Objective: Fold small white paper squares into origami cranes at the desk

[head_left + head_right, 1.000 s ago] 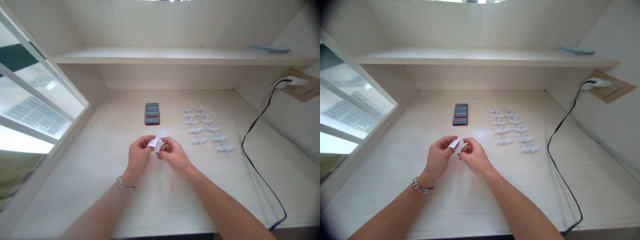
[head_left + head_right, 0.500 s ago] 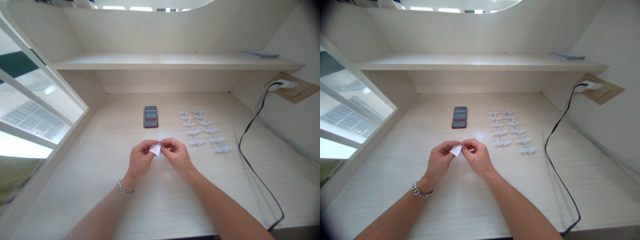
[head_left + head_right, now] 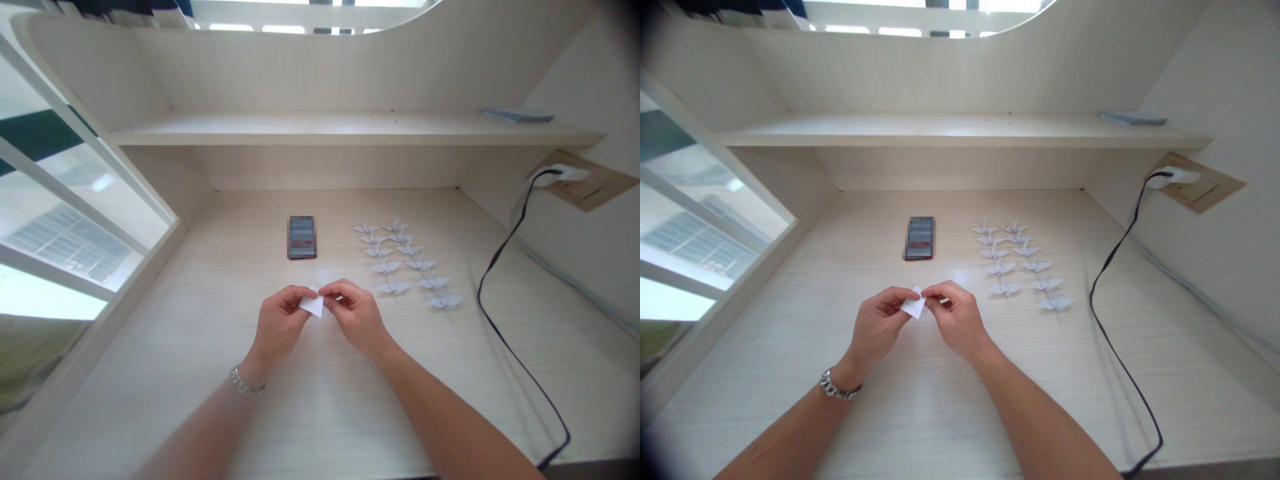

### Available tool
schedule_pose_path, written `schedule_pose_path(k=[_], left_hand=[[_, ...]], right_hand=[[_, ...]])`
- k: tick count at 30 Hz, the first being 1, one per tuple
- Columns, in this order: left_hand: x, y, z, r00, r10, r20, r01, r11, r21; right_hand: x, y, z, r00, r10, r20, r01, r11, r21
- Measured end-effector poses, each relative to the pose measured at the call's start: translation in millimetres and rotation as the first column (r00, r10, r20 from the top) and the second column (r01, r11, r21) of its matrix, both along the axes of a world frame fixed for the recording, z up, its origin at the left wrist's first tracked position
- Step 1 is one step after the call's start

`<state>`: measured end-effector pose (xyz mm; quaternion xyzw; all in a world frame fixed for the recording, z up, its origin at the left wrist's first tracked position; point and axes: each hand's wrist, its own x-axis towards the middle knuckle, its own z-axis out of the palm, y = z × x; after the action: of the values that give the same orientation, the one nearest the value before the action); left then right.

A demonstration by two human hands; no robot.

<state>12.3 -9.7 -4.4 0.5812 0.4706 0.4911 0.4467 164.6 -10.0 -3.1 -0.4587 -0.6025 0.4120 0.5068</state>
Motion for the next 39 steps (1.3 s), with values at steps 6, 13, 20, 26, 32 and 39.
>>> schedule_pose_path(k=[6,13,20,26,32,39], left_hand=[[-0.1,2.2,-1.7,1.000,-0.025,0.008,0.025,0.997,-0.073],[5.0,3.2,1.4,0.997,-0.038,0.066,0.048,0.985,-0.164],[5.6,4.4,-1.8,0.986,-0.026,0.162,0.057,0.979,-0.196],[4.8,5.9,-3.7,0.981,-0.022,0.193,0.072,0.963,-0.260],[5.3,5.2,0.4,0.985,-0.017,0.174,0.055,0.975,-0.215],[2.4,4.7,1.4,0.990,-0.020,0.139,0.035,0.994,-0.105]], right_hand=[[1.9,2.1,1.0,0.999,0.021,0.043,-0.019,0.998,-0.055],[1.1,4.4,-2.9,0.999,0.026,0.048,-0.018,0.988,-0.151],[-0.7,6.2,-7.6,0.999,0.026,-0.036,-0.032,0.981,-0.194],[0.2,11.6,-12.8,0.959,0.049,-0.279,-0.133,0.948,-0.289],[1.7,8.4,-7.7,0.990,0.047,-0.133,-0.076,0.971,-0.227],[0.9,3.8,-2.0,0.996,0.033,-0.079,-0.042,0.992,-0.118]])
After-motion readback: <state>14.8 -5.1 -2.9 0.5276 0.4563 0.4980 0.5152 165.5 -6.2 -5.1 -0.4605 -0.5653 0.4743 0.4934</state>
